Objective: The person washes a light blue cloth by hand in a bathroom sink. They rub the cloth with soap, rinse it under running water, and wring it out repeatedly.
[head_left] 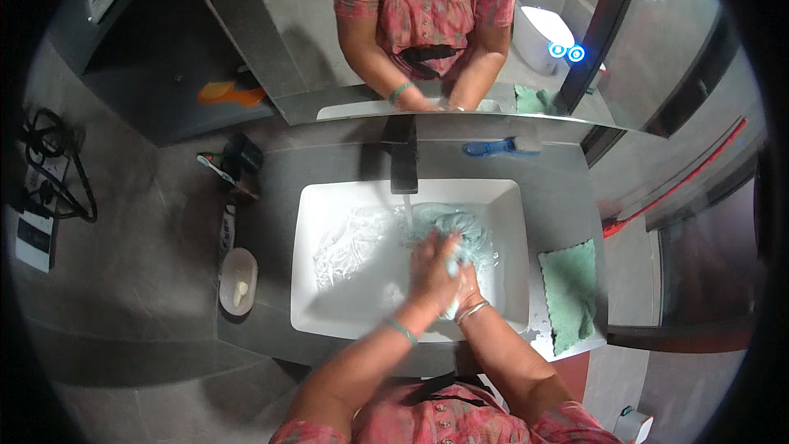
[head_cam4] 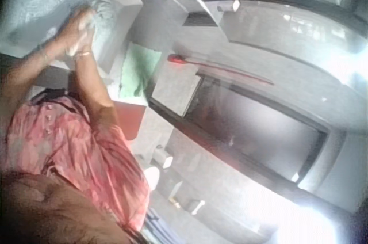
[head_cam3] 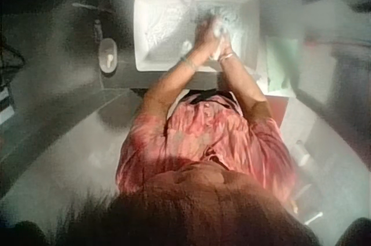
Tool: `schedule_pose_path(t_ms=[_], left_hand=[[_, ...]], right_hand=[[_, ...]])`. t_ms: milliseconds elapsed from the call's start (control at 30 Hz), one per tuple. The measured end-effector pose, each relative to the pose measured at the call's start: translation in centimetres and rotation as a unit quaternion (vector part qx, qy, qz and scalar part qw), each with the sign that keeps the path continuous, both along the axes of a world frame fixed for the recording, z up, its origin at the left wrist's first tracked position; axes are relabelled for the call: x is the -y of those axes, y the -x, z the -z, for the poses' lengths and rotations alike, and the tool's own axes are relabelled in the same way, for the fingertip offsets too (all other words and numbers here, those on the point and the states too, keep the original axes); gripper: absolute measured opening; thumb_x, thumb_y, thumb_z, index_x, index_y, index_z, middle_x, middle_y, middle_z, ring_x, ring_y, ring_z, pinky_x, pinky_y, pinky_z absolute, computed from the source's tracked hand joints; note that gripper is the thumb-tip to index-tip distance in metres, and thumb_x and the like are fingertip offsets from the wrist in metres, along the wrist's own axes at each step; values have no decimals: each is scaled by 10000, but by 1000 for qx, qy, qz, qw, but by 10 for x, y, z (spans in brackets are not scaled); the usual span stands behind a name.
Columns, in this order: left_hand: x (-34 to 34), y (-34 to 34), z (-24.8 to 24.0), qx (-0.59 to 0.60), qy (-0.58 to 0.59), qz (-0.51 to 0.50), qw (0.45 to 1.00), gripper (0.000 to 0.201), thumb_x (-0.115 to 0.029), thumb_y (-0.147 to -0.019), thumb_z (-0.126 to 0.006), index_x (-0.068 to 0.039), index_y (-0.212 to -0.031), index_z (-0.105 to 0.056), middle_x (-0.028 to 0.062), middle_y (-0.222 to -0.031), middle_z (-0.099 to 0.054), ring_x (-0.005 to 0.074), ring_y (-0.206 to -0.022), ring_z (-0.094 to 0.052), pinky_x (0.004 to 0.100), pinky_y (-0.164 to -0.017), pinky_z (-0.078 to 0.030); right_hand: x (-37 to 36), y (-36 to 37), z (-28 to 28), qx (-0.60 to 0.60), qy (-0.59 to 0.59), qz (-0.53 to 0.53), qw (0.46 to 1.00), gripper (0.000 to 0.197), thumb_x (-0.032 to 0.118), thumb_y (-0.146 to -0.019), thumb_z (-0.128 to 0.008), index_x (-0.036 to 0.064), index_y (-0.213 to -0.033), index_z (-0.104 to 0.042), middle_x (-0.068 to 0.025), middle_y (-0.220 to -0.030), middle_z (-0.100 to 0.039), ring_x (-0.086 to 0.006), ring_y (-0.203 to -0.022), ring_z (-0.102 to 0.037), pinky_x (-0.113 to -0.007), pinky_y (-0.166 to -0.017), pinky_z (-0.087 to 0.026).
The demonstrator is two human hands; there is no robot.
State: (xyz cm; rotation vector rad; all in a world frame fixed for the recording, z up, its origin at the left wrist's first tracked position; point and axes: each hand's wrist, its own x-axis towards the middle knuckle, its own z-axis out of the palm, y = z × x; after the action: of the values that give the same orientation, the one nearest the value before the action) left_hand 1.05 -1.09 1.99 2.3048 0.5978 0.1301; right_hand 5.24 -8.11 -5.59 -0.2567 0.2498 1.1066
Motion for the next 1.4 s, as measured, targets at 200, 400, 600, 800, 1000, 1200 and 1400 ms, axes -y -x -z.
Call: schedule_pose_path(t_ms=[200,400,600,800,1000,1200,1400], left_hand=[[15,14,12,159,-57,-46,984,250,-288,-934,-656,-102,-1095,-704,152,-1130,-664,407,-1050,-596,541,-931,-443],[-29,-18,48,70,53,-98,991,311,-328,-986,-586,-32,-1041,-665,238,-987,-693,478,-954,-630,499,-848,-507],[-48,8,52,55,382,-200,901,285,-240,-928,-602,24,-995,-684,64,-900,-699,193,-853,-667,352,-781,-538],[-90,47,34,57,537,-200,818,473,-484,-939,-663,-36,-1092,-675,84,-1103,-664,233,-1015,-608,369,-875,-510],[-97,39,30,154,566,-215,781,674,-578,-987,-590,2,-1330,-565,105,-1319,-577,205,-1209,-531,350,-1077,-407],[-75,31,42,119,760,-74,634,490,-444,-1016,-611,-23,-1264,-647,88,-1111,-705,172,-1022,-657,318,-927,-515],[-115,47,28,-65,217,-175,958,507,-452,-885,-767,-26,-1145,-682,105,-1023,-711,190,-849,-673,341,-804,-558]], right_hand=[[-33,31,-28,-19,-312,251,916,498,248,-944,-490,32,-1393,-507,-168,-1326,-579,-312,-1227,-562,-445,-1071,-449],[2,-8,11,47,74,-84,993,390,398,-1034,-533,78,-1239,-623,-72,-1132,-704,-241,-1024,-687,-383,-910,-565],[-2,4,-8,228,378,-207,873,491,399,-1044,-452,30,-1341,-586,-104,-1190,-683,-223,-1058,-660,-322,-889,-540],[16,0,-92,547,343,-115,755,471,1,-848,-637,-46,-1313,-584,-113,-1181,-666,-195,-1086,-608,-326,-970,-499],[21,-16,-159,589,123,-244,760,489,-28,-799,-631,2,-1286,-606,-23,-1135,-666,-144,-1046,-601,-322,-952,-501],[5,-61,-150,611,208,-510,569,345,135,-836,-728,17,-1156,-679,-59,-988,-726,-146,-898,-619,-325,-824,-529],[25,-83,-126,751,456,-348,327,587,383,-824,-730,81,-1315,-617,-199,-1201,-684,-370,-1139,-640,-399,-999,-510]])
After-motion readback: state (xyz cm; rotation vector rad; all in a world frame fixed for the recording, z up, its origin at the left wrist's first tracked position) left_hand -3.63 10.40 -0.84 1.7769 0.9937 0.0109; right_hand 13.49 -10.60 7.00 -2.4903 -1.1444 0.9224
